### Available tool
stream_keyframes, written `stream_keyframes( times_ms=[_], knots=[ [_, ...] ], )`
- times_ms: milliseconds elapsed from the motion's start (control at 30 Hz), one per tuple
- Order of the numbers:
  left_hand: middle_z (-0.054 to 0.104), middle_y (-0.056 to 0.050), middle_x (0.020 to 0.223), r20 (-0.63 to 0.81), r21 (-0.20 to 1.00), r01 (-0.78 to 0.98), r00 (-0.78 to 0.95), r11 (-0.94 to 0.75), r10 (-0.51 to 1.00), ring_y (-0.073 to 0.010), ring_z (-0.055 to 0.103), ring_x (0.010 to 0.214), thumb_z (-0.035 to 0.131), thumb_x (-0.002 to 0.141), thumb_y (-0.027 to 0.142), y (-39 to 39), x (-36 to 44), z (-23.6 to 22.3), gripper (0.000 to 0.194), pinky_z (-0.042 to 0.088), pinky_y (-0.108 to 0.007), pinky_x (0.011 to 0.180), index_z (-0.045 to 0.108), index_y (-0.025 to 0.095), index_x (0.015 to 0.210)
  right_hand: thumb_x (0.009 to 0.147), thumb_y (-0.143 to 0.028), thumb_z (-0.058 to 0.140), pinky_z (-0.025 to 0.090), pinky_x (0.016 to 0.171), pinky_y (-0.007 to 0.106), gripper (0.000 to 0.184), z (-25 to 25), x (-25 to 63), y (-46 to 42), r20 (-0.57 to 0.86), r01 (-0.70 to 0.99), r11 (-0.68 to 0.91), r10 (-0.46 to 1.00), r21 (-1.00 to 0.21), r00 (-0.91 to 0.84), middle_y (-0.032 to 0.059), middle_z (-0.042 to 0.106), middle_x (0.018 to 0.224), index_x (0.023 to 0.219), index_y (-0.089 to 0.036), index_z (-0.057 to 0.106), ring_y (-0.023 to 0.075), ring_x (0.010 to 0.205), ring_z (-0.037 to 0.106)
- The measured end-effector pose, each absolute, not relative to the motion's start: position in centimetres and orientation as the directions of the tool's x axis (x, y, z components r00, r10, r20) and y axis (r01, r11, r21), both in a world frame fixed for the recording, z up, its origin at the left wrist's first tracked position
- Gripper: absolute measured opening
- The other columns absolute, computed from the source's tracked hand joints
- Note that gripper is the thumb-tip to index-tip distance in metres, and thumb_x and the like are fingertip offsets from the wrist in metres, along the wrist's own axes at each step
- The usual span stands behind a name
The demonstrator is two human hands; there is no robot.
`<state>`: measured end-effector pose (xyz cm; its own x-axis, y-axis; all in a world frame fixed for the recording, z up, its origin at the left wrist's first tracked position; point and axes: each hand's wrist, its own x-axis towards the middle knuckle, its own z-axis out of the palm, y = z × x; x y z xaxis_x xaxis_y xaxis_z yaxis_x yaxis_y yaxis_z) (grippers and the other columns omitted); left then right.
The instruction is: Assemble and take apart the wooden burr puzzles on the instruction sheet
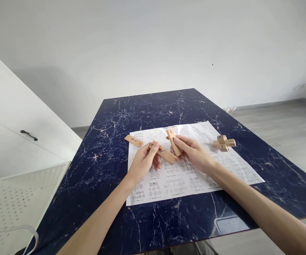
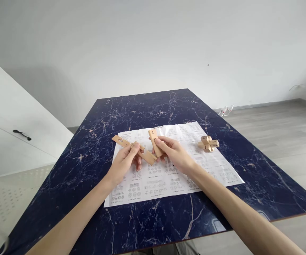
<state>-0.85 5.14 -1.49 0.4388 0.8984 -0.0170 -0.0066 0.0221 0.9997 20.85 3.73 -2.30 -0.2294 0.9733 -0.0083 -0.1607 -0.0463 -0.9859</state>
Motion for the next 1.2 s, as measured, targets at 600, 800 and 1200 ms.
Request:
stream_keyframes(
  times_ms=[600,800,1200],
  knots=[
    [0.066,-0.001,0.076,0.097,0.977,0.157,0.284,-0.146,0.954,-0.0143,0.058,0.059,0.060,0.099,0.064,4.6,-0.8,-1.0,0.045,0.047,-0.025,0.052,0.071,0.021,0.090,0.105,-0.045,0.057,0.049,0.056,0.030,0.033,-2.8,20.5,3.6,0.004,0.199,0.094,0.913,-0.975,-0.408,0.0044,0.076,0.092,0.124,-0.024,0.073,0.0137,0.061,0.061],
    [0.069,-0.003,0.077,0.122,0.972,0.181,0.169,-0.152,0.978,-0.0151,0.061,0.062,0.058,0.100,0.064,5.2,-1.1,-1.0,0.049,0.049,-0.026,0.056,0.071,0.020,0.083,0.104,-0.042,0.058,0.053,0.055,0.029,0.039,-3.3,20.5,3.8,0.018,0.177,0.096,0.917,-0.980,-0.399,0.0073,0.076,0.105,0.139,-0.024,0.060,0.0169,0.074,0.070],
    [0.075,-0.003,0.075,0.213,0.845,0.533,-0.245,-0.052,0.946,-0.0218,0.070,0.069,0.056,0.098,0.059,9.7,-5.8,-1.8,0.045,0.050,-0.030,0.071,0.067,0.022,0.074,0.103,-0.037,0.060,0.055,0.060,0.030,0.026,-2.4,20.3,3.5,-0.056,0.232,0.043,0.913,-0.972,-0.404,0.0068,0.078,0.099,0.124,-0.022,0.062,0.0171,0.077,0.071]
  ],
)
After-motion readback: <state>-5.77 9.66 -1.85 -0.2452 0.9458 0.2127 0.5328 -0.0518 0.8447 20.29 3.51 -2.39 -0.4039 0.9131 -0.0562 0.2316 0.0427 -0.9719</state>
